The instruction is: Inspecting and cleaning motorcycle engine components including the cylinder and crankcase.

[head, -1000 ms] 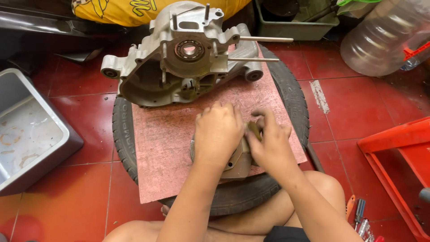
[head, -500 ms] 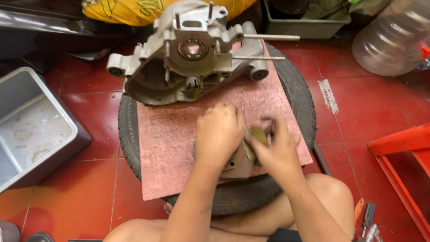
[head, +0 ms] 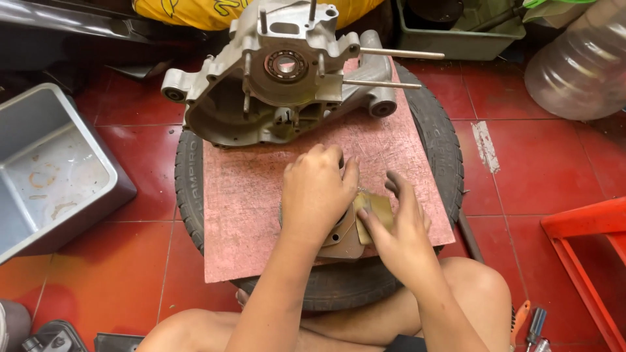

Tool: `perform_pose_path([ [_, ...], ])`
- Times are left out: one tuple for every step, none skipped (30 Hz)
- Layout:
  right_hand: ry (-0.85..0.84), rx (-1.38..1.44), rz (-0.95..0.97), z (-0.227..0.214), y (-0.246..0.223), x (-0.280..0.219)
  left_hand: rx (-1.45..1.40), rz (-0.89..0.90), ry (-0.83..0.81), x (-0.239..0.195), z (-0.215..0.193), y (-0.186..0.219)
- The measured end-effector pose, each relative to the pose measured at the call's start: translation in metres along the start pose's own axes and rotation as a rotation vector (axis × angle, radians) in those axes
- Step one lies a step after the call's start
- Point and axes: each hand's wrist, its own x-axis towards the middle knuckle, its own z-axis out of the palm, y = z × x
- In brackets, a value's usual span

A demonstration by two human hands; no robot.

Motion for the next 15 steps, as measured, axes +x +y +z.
perform_pose_path([
  [0.001,0.000,-0.007,0.000,0.004,0.006,0.001,0.000,0.007,0.001,-0.001,0.000],
  [0.009,0.020,0.022,0.001,0.008,0.012,-0.015,0.003,-0.010,0.001,-0.001,-0.001],
  [0.013,0.039,0.057,0.002,0.014,0.014,-0.030,0.002,-0.033,-0.002,0.000,-0.001],
  [0.009,0.039,0.056,0.006,0.014,0.032,-0.029,-0.001,-0.033,0.000,-0.001,-0.002],
  [0.004,0.033,0.047,0.009,0.017,0.046,-0.027,0.013,-0.028,-0.002,-0.001,-0.002],
  [-0.001,0.027,0.039,0.013,0.019,0.060,-0.024,0.027,-0.022,-0.003,-0.001,-0.001],
  [0.004,0.027,0.035,0.009,0.016,0.050,-0.026,0.030,-0.018,-0.003,0.001,-0.002],
  [-0.001,0.039,0.034,0.005,0.012,0.039,-0.020,0.029,-0.022,-0.002,0.003,-0.002],
  [-0.013,0.053,0.032,0.004,0.007,0.028,-0.008,0.023,-0.028,-0.002,0.004,-0.005],
  [-0.015,0.056,0.028,0.005,0.012,0.019,-0.005,0.021,-0.025,-0.003,0.001,-0.004],
  [-0.012,0.061,0.054,0.006,0.017,0.011,-0.012,0.021,-0.021,-0.002,0.000,-0.003],
  [-0.008,0.066,0.080,0.007,0.023,0.003,-0.019,0.021,-0.016,-0.002,0.000,-0.001],
  [-0.007,0.067,0.079,0.008,0.016,0.015,-0.019,0.022,-0.015,0.000,-0.002,-0.002],
  [0.022,0.112,0.054,0.010,0.010,0.026,-0.016,0.032,-0.005,0.001,-0.004,-0.003],
  [0.051,0.152,0.043,0.010,0.006,0.033,-0.021,0.041,-0.009,-0.002,-0.003,-0.001],
])
